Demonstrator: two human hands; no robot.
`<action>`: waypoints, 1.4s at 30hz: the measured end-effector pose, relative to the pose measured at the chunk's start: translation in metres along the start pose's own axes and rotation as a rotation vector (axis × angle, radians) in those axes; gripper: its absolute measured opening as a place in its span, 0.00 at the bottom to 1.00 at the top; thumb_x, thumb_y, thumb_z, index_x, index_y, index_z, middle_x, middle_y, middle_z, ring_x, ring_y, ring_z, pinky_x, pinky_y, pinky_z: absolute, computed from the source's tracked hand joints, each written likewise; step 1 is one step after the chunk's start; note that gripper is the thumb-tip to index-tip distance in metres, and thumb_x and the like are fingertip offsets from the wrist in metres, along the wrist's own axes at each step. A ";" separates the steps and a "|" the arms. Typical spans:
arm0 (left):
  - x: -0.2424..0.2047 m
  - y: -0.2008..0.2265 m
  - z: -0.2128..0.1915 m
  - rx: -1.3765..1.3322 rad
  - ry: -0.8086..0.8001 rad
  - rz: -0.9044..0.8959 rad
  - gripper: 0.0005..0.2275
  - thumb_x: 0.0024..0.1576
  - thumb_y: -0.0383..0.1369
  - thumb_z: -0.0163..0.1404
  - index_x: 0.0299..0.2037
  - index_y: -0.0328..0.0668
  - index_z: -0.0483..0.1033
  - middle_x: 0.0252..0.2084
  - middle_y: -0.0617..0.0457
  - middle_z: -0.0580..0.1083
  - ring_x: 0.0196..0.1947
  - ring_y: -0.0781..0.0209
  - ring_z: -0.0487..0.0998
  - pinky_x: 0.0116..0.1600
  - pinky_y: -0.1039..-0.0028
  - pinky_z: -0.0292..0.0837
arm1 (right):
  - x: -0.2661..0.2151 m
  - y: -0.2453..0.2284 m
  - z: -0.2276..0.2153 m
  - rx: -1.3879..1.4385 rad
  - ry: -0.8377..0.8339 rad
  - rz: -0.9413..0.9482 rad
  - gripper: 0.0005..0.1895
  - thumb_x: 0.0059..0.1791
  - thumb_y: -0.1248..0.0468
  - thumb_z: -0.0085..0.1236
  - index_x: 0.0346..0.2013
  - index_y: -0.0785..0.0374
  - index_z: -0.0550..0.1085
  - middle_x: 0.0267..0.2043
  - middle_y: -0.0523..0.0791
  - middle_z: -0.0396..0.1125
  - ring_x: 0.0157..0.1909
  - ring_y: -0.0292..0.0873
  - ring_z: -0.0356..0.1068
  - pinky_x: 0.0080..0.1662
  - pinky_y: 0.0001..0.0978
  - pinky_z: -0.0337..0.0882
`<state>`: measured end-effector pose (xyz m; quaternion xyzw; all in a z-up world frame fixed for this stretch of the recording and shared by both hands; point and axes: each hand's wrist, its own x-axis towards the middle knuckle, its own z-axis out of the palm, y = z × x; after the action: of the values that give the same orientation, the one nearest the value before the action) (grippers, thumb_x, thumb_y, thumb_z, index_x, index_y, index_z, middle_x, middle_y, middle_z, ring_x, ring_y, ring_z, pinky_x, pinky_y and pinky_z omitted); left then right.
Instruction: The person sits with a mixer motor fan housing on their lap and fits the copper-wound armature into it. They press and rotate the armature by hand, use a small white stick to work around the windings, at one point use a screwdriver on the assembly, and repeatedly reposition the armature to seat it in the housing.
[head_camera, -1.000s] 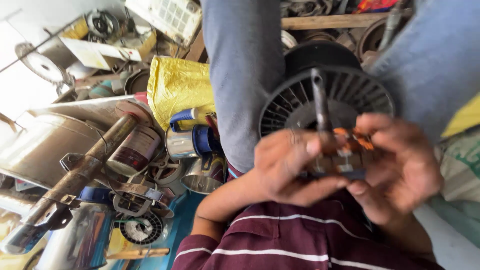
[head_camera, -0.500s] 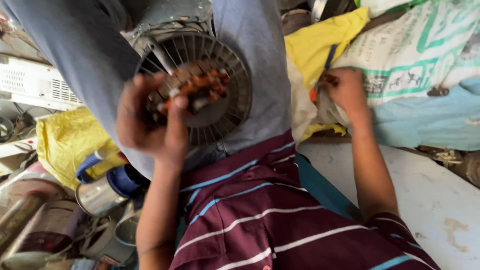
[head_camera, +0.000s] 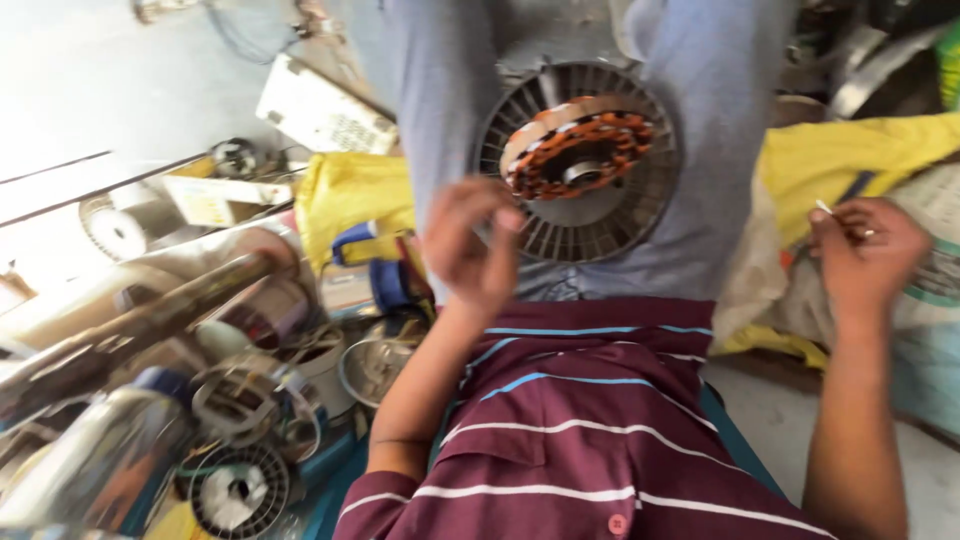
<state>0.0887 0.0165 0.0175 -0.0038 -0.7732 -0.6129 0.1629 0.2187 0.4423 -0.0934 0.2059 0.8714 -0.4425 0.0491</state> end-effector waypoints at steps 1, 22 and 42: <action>-0.004 0.009 -0.002 0.013 -0.138 -0.003 0.06 0.63 0.30 0.56 0.41 0.36 0.75 0.42 0.48 0.76 0.41 0.53 0.78 0.49 0.69 0.73 | -0.002 -0.025 0.003 0.125 -0.041 -0.024 0.05 0.59 0.76 0.62 0.41 0.73 0.73 0.34 0.45 0.72 0.33 0.35 0.73 0.39 0.25 0.72; -0.050 0.012 0.017 -0.557 -0.685 -0.645 0.11 0.70 0.33 0.43 0.37 0.36 0.71 0.30 0.54 0.68 0.31 0.69 0.66 0.39 0.77 0.64 | -0.011 -0.229 0.086 0.287 -0.348 -0.679 0.08 0.46 0.73 0.68 0.32 0.65 0.74 0.33 0.47 0.74 0.36 0.42 0.77 0.37 0.29 0.74; -0.039 0.018 0.014 -0.132 -0.637 -0.263 0.06 0.62 0.26 0.56 0.40 0.35 0.70 0.37 0.47 0.71 0.31 0.53 0.76 0.37 0.69 0.73 | -0.032 -0.201 0.111 0.794 -0.467 -0.142 0.25 0.52 0.80 0.62 0.49 0.60 0.56 0.39 0.49 0.71 0.42 0.35 0.73 0.46 0.23 0.75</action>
<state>0.1262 0.0417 0.0222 -0.1059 -0.7376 -0.6455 -0.1674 0.1562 0.2393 -0.0008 0.0435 0.6122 -0.7786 0.1309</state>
